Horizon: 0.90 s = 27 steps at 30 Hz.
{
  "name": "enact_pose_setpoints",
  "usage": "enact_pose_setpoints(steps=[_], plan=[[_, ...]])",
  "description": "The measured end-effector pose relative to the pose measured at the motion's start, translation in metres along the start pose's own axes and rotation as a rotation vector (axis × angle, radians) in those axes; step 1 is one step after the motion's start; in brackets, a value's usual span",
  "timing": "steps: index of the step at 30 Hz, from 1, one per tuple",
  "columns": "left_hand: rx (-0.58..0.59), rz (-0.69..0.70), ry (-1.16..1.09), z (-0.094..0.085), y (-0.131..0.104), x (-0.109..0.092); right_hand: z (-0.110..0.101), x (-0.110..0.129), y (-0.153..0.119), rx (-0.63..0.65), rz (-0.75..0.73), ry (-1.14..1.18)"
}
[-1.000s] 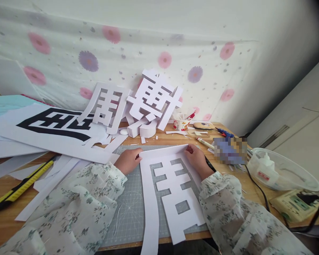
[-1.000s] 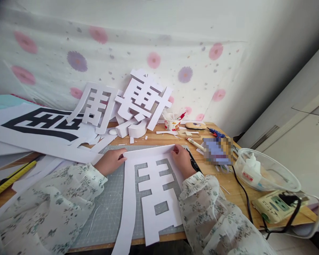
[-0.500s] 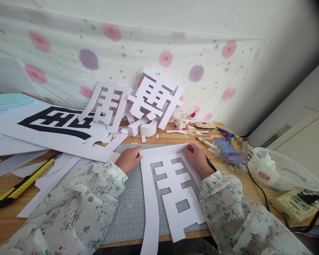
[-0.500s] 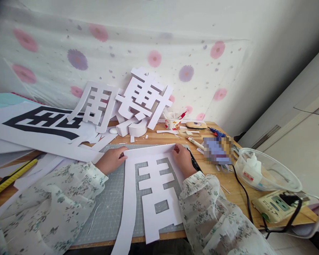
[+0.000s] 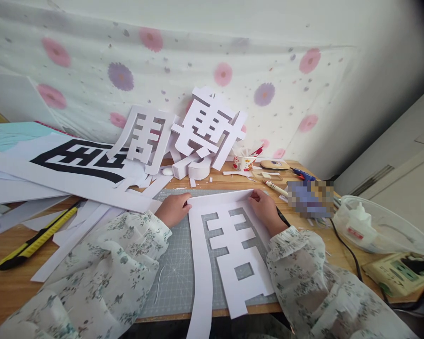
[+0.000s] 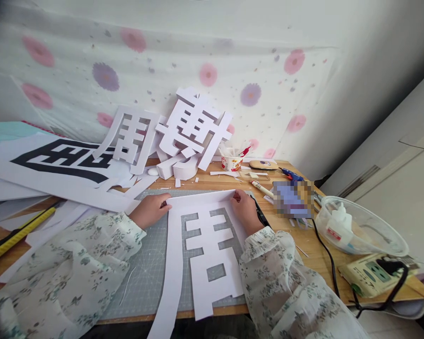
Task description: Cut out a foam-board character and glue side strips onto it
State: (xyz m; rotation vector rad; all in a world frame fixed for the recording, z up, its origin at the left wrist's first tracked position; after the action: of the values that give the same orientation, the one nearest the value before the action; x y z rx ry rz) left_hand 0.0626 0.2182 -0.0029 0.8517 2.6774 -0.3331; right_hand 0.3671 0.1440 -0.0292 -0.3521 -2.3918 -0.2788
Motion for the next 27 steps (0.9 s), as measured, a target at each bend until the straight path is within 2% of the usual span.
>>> enact_pose_setpoints(steps=[6, 11, 15, 19, 21, 24, 27], plan=[[0.031, 0.007, 0.067, -0.006, 0.004, -0.004, -0.002, 0.006, -0.002, -0.010, 0.010, -0.022], [0.091, 0.048, 0.169, -0.012, 0.018, -0.019, -0.004, 0.014, -0.004, -0.020, -0.009, -0.056], [0.120, 0.036, 0.217, -0.008, 0.025, -0.027, -0.004, 0.016, -0.004, -0.019, -0.026, -0.065], [0.127, 0.023, 0.245, -0.002, 0.024, -0.025, -0.008, 0.027, -0.008, -0.048, -0.041, -0.091], [0.137, 0.021, 0.260, 0.001, 0.022, -0.023, -0.018, 0.038, -0.016, -0.095, -0.057, -0.112], [0.156, 0.031, 0.281, 0.003, 0.021, -0.022, -0.046, 0.054, -0.040, -0.176, -0.117, -0.136], [0.169, 0.036, 0.292, 0.003, 0.024, -0.022, -0.081, 0.048, -0.082, -0.237, -0.163, -0.160]])
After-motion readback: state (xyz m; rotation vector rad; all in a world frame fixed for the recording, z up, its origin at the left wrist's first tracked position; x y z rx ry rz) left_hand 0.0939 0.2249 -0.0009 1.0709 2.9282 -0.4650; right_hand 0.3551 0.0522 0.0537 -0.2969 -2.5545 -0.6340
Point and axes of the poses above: each hand's wrist, its own y-axis towards the middle knuckle, its own z-axis out of the palm, x = y × z, the point moved 9 cm from there along y, towards the middle knuckle, and after that the axes turned 12 degrees about x, right-handed, at the moved point
